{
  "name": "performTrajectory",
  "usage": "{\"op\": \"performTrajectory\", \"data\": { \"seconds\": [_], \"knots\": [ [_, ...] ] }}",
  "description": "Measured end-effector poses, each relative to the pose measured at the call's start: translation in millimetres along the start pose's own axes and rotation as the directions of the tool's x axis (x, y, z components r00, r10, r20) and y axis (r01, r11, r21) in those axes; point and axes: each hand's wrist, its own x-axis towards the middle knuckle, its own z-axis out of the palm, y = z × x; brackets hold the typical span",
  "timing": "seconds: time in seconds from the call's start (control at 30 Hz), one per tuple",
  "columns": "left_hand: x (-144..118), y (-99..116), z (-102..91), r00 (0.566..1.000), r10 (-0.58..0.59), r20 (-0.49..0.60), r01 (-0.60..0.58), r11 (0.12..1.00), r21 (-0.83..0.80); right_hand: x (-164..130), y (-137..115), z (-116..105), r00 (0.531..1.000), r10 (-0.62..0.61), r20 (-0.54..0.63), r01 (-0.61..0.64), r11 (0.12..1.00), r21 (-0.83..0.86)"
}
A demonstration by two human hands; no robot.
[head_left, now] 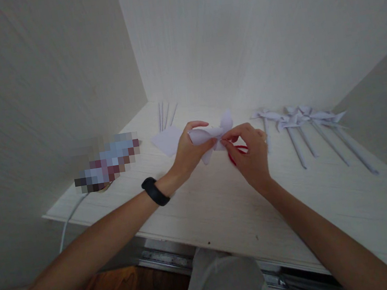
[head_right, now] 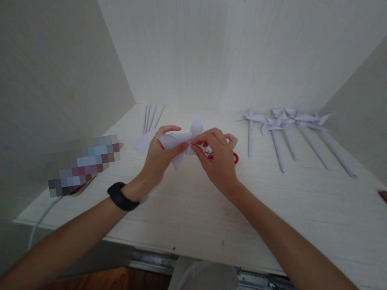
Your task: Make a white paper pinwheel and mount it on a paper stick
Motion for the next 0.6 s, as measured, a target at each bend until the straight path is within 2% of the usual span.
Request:
{"op": "performTrajectory", "data": {
  "seconds": [0.23,0.6],
  "knots": [
    [0.2,-0.8,-1.5,0.997,0.076,0.01,-0.077,0.993,0.089,-1.6,1.1,2.8,0.999,0.005,-0.04,-0.007,0.999,-0.051],
    [-0.4,-0.8,-1.6,0.996,0.023,0.083,-0.023,1.0,-0.004,-1.7,2.3,3.6,0.999,0.028,-0.03,-0.03,0.998,-0.062]
  ]
}}
